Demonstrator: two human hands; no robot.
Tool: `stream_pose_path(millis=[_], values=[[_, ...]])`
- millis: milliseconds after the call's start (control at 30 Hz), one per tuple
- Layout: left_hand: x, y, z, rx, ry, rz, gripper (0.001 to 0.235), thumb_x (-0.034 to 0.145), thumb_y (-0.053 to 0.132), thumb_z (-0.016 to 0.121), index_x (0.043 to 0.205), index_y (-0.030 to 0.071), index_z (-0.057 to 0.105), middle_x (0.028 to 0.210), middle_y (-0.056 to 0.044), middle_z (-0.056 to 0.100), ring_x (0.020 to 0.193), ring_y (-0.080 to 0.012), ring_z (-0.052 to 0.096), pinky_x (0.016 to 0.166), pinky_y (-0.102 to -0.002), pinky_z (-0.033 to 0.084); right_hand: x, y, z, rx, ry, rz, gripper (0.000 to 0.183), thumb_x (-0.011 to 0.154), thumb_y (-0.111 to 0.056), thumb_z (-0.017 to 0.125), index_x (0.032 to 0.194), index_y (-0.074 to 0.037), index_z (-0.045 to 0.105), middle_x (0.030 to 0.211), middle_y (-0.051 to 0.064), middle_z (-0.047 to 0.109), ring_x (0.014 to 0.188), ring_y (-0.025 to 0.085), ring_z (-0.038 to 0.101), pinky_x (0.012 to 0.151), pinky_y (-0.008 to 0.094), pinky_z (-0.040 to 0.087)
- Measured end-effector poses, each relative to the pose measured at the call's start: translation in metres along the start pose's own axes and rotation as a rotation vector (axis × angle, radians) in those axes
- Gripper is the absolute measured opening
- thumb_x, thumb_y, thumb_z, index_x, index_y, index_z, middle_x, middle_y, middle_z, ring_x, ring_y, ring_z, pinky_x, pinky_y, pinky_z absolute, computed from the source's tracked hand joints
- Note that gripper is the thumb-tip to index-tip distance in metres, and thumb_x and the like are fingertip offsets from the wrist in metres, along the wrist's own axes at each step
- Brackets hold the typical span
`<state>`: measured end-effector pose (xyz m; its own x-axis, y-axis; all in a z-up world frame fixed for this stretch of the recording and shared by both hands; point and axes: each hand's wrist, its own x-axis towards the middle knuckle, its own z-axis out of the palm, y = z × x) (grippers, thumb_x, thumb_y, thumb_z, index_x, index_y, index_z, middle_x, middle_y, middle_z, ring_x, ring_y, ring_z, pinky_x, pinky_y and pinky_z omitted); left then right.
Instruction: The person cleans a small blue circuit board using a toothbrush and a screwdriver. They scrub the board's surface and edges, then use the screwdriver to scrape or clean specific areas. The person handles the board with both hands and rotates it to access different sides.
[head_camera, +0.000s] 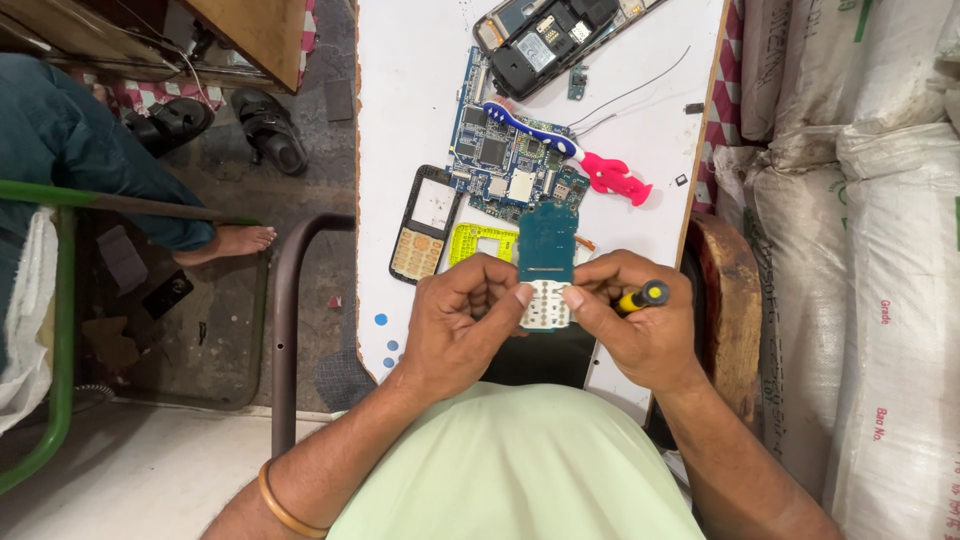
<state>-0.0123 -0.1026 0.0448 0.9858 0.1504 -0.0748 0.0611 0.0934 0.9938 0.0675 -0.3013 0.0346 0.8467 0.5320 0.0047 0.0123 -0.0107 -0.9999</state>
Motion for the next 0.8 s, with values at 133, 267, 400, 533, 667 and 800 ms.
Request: stream_pose_path(millis=[133, 267, 400, 533, 667, 800], values=[[-0.0007, -0.0029, -0.0024, 0.041, 0.046, 0.004, 0.010, 0.099, 0.007, 0.067, 0.091, 0.002, 0.064, 0.069, 0.002, 0.063, 0.057, -0.0007, 0.054, 0.050, -0.017, 0.043, 0.0015, -0.0021, 0.0030, -0.015, -0.035, -0.009, 0.013, 0.097, -0.006, 0.072, 0.104, 0.004, 0.069, 0.077, 0.004, 0.070, 0.064, 0.001, 0.057, 0.055, 0.017, 0.043], [-0.0004, -0.0040, -0.0032, -0.031, 0.021, 0.004, 0.009, 0.099, 0.008, 0.068, 0.093, 0.004, 0.064, 0.072, 0.003, 0.063, 0.059, 0.0003, 0.055, 0.052, -0.017, 0.045, 0.0022, -0.0034, 0.0033, -0.010, -0.036, -0.022, 0.013, 0.097, -0.006, 0.072, 0.104, 0.004, 0.069, 0.077, 0.003, 0.070, 0.063, 0.001, 0.057, 0.055, 0.017, 0.042], [-0.0002, -0.0036, -0.0025, -0.077, 0.005, 0.000, 0.008, 0.099, 0.009, 0.068, 0.093, 0.006, 0.063, 0.073, 0.004, 0.064, 0.061, 0.0013, 0.057, 0.053, -0.017, 0.046, 0.0016, -0.0036, 0.0016, -0.023, -0.016, -0.021, 0.012, 0.096, -0.006, 0.073, 0.103, 0.004, 0.069, 0.075, 0.003, 0.068, 0.062, 0.001, 0.055, 0.054, 0.017, 0.041], [-0.0022, -0.0038, -0.0017, -0.043, -0.014, 0.036, 0.012, 0.097, 0.007, 0.073, 0.091, 0.006, 0.062, 0.074, 0.004, 0.063, 0.062, 0.0018, 0.053, 0.055, -0.016, 0.042, 0.0004, -0.0043, 0.0016, -0.007, -0.033, -0.010, 0.010, 0.095, -0.004, 0.072, 0.102, 0.003, 0.070, 0.075, 0.002, 0.068, 0.062, 0.000, 0.055, 0.053, 0.017, 0.040], [-0.0013, -0.0057, 0.0001, -0.034, -0.008, -0.021, 0.017, 0.098, 0.006, 0.071, 0.086, 0.007, 0.058, 0.071, 0.006, 0.056, 0.061, 0.0021, 0.047, 0.054, -0.016, 0.038, -0.0005, -0.0041, 0.0021, 0.000, -0.072, 0.003, 0.010, 0.094, -0.003, 0.073, 0.103, 0.003, 0.072, 0.075, 0.001, 0.068, 0.061, 0.000, 0.053, 0.052, 0.018, 0.039], [0.0015, -0.0035, 0.0004, -0.062, 0.001, -0.046, 0.023, 0.098, 0.008, 0.070, 0.082, 0.009, 0.054, 0.070, 0.007, 0.053, 0.059, 0.0023, 0.046, 0.050, -0.016, 0.043, -0.0013, -0.0043, 0.0033, -0.035, -0.063, 0.008, 0.011, 0.094, -0.003, 0.074, 0.102, 0.004, 0.072, 0.074, 0.001, 0.067, 0.060, 0.000, 0.050, 0.052, 0.018, 0.037]])
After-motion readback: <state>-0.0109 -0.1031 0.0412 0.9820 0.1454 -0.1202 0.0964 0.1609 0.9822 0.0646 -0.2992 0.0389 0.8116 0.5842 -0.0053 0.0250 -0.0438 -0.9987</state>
